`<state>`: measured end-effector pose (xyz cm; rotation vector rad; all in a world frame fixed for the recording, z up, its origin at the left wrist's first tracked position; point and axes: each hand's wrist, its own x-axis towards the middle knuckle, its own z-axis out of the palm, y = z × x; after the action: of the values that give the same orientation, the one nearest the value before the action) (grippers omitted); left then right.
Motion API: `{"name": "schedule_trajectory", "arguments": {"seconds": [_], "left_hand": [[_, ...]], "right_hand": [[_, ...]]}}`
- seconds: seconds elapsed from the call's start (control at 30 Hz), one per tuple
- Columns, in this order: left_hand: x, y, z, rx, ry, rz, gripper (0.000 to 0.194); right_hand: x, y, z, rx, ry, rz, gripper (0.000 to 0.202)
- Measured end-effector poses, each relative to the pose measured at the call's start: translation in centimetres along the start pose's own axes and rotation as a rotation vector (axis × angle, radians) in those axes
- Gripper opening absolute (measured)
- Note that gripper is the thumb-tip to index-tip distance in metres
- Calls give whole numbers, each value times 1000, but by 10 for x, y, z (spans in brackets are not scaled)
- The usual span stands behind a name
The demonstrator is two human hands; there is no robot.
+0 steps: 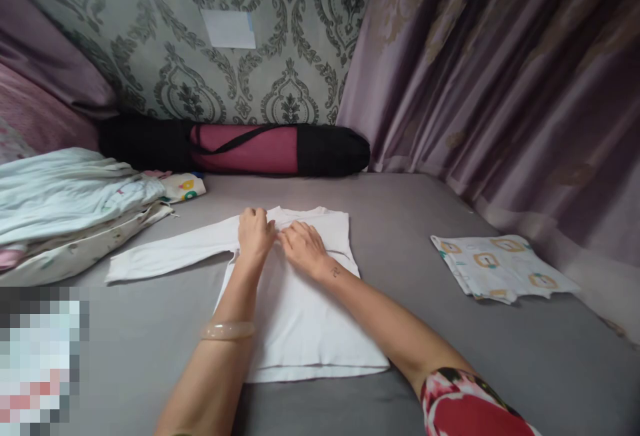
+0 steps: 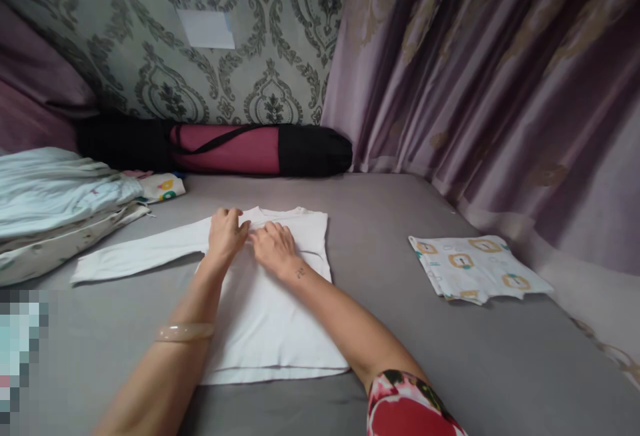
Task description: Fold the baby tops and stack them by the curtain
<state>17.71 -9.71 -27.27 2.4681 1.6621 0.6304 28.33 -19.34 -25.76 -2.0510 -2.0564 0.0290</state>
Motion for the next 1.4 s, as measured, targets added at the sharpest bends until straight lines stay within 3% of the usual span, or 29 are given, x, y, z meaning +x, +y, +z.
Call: {"name": "schedule_trajectory", "arguments": {"seconds": [0.07,0.17,0.3,0.43,0.67,0.83,1.13,1.4], "left_hand": [[-2,9,5,-42,-21,125,30],[-9,23,17,-75,-140,247,39],[-18,28,32,18,-232,208,50],[-21,25,38,59,-214,195,53],[-24,23,32,39,-160,116,57],[-25,17,30,37,-153,83,61],[-22,9,28,70,-188,124,56],[-27,-20,3,45,-288,253,51]], "right_hand": [[-2,5,1,17,37,83,41],[-8,14,9,26,-49,130,53],[-15,21,17,85,-156,136,64],[-18,25,17,95,-152,230,68],[-23,55,13,-9,-109,440,70],[-27,77,12,-34,-67,438,67],[-32,81,16,-40,-10,462,68],[-33,89,15,-98,-25,502,72]]}}
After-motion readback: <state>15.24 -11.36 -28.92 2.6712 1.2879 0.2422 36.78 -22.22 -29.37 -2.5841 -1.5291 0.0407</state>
